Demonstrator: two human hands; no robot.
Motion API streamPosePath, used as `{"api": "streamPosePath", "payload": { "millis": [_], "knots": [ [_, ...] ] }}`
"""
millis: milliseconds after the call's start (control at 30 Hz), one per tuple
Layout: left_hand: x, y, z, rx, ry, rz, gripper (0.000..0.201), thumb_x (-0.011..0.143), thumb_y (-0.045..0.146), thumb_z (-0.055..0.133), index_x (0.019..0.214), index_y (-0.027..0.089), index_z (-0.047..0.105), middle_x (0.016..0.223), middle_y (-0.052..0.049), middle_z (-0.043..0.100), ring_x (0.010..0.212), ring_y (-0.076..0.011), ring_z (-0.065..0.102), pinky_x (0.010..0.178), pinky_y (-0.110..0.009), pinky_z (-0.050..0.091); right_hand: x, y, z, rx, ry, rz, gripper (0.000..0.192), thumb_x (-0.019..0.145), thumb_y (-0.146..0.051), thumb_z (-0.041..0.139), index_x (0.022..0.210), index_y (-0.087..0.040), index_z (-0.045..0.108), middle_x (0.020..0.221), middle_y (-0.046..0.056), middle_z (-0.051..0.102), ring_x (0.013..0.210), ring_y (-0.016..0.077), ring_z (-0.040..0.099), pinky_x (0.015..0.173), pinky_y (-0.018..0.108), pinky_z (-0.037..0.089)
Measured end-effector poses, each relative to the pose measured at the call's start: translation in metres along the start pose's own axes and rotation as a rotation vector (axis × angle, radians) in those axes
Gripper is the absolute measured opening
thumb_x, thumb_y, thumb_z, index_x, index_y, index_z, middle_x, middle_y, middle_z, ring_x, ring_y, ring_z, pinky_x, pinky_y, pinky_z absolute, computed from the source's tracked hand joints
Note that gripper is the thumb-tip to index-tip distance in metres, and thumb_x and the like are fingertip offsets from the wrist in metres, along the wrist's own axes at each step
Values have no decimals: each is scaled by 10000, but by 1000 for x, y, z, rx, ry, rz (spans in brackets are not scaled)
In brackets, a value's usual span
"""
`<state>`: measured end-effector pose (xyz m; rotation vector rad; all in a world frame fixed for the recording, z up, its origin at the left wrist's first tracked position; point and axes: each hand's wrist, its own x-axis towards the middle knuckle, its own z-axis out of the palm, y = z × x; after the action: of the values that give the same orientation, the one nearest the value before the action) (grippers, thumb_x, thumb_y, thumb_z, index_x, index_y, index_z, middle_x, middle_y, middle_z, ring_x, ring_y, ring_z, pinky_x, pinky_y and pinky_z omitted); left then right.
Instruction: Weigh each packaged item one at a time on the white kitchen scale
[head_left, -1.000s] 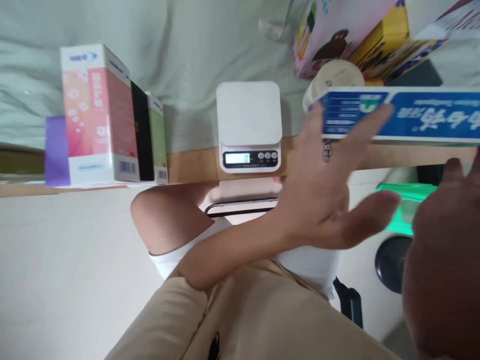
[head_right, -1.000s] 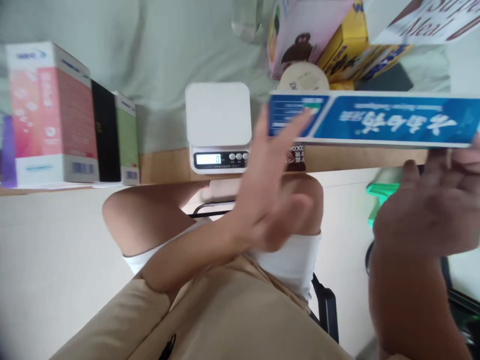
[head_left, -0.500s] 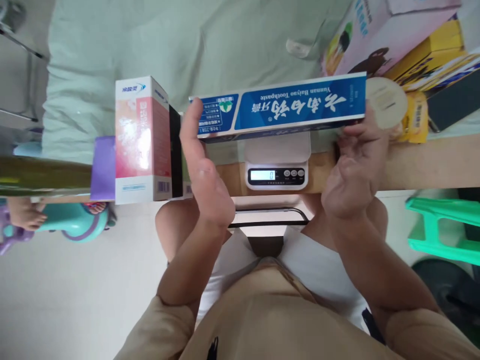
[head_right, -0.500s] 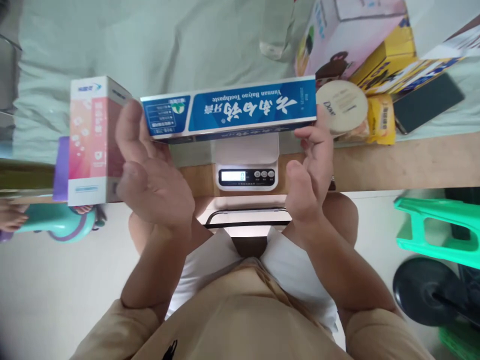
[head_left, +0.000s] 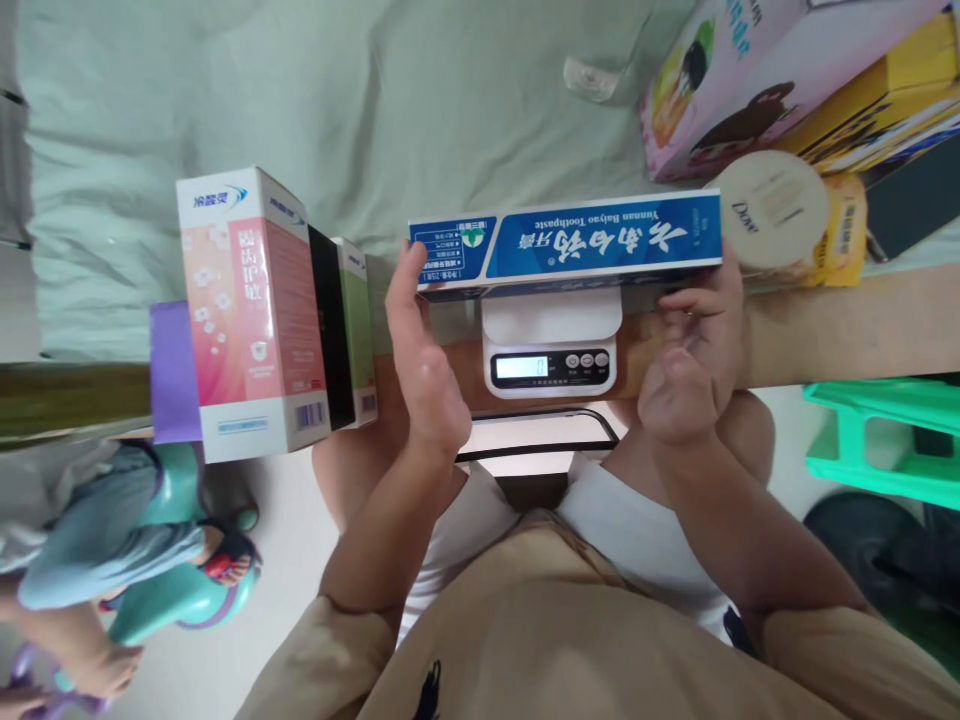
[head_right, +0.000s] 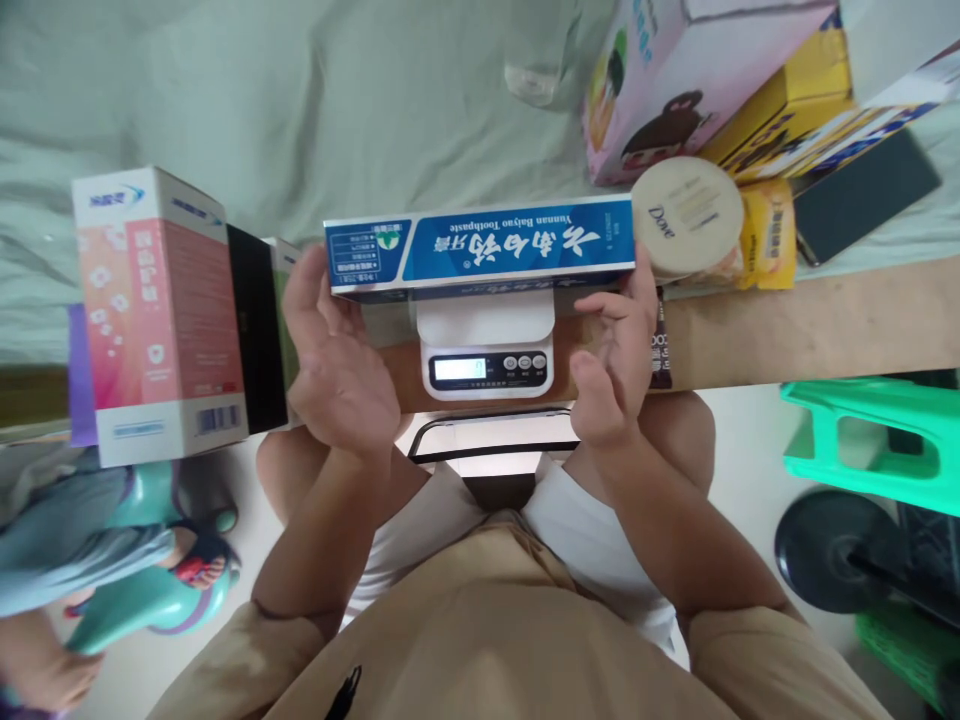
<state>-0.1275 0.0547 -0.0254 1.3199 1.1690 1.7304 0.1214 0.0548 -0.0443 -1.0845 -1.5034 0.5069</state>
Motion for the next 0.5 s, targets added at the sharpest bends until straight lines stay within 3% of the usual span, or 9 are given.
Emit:
{"api": "streamPosePath", "payload": {
  "millis": [100, 233, 367, 500],
  "knots": [
    [-3, 8, 3, 45, 34, -8, 743, 905, 842, 556, 1496, 392, 573, 1643, 23, 540, 1684, -339, 336, 1432, -552, 252, -3, -8, -2, -115, -36, 20, 414, 945, -562, 528, 1222, -272, 633, 1737, 5, 346, 1678, 328, 326, 1363, 657, 295],
    [-6, 15, 6, 135, 115, -9, 818, 835, 894, 607, 1441, 346, 570, 1718, 48, 457, 1750, -334, 140, 1473, -524, 119, -6, -21, -6, -221, -12, 23, 377, 941, -485, 575, 1248, -273, 628, 1756, 23, 300, 1652, 331, 355, 1349, 661, 319],
    [-8, 11, 10, 114, 210, 135, 650, 879, 812, 561, 1344, 360, 590, 1625, 40, 538, 1723, -336, 231, 1468, -545, 189, -3, -23, -3, -202, 160, -105, 356, 911, -469, 578, 1199, -265, 630, 1459, 58, 532, 1407, 270, 527, 1236, 577, 462],
    [-10, 5, 12, 104, 281, 135, 489, 904, 757, 490, 1253, 423, 567, 1544, 50, 569, 1697, -346, 283, 1412, -631, 320, 2, -18, 2, -113, 225, -194, 312, 909, -485, 540, 1148, -295, 602, 1160, 49, 543, 1163, 223, 570, 983, 474, 562]
  ]
}}
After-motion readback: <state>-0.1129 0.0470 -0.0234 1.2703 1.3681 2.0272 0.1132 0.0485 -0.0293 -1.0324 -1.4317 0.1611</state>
